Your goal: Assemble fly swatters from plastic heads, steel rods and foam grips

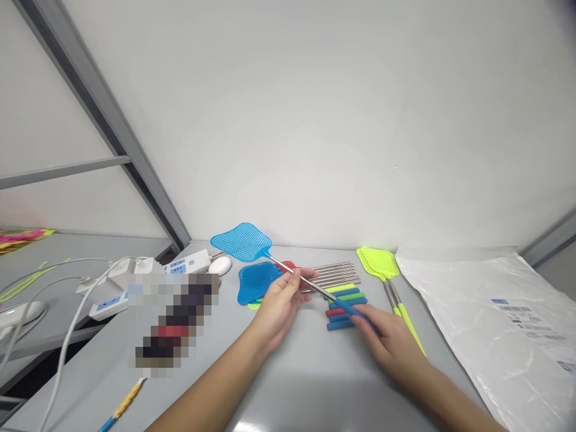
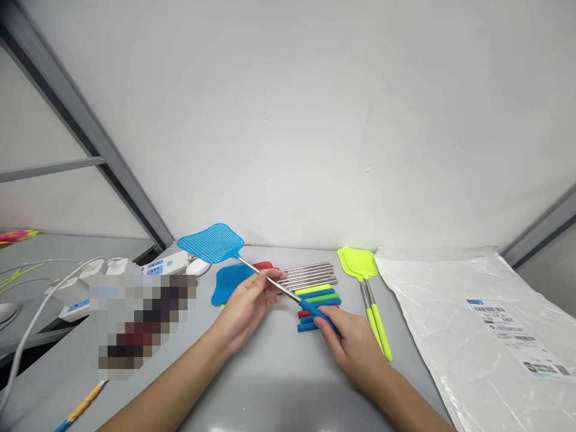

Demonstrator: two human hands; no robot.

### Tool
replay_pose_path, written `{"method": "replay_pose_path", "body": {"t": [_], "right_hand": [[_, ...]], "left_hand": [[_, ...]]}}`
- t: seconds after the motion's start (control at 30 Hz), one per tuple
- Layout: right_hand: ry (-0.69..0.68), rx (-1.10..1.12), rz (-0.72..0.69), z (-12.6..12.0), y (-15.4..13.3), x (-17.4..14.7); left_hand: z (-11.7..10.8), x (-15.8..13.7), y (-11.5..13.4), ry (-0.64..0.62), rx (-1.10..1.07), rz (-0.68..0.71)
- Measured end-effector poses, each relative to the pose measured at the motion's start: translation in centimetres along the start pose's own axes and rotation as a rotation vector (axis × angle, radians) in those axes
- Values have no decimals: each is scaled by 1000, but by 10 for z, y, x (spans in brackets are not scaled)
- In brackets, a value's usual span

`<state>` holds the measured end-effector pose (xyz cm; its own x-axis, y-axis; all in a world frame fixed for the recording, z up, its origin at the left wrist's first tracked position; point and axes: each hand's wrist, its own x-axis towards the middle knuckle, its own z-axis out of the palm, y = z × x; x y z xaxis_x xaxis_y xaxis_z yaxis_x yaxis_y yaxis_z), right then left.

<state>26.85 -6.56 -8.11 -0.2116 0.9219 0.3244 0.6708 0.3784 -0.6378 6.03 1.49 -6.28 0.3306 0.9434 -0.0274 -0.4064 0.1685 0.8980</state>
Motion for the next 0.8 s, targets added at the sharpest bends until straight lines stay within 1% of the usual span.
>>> {"method": "replay_pose_path", "body": {"t": [0.03,0.1,0.23,0.33,0.4,0.53,0.63,0.7,0.8], "right_hand": [[-3,5,-9,-1,0,0],[-13,11,-16,-1,0,1],[-18,5,8,2,-1,0],[-31,19,12,4,0,-2],[-33,34,16,3,2,-3],[-3,16,39,0,8,-4],[-32,11,23,-2,8,-4],[-60,15,13,-2,5,-3],[-60,7,22,0,1,-2]], "left_hand": [[2,-1,-2,-14,9,-13],[5,-2,-3,-2,17,-12],[0,3,3,82,-28,62],[-6,7,9,120,-63,108],[-6,6,10,109,-53,99],[0,-1,3,15,12,29],[5,-4,-3,-30,57,-9],[5,-4,-4,-12,64,7],[0,0,1,56,35,64]]}}
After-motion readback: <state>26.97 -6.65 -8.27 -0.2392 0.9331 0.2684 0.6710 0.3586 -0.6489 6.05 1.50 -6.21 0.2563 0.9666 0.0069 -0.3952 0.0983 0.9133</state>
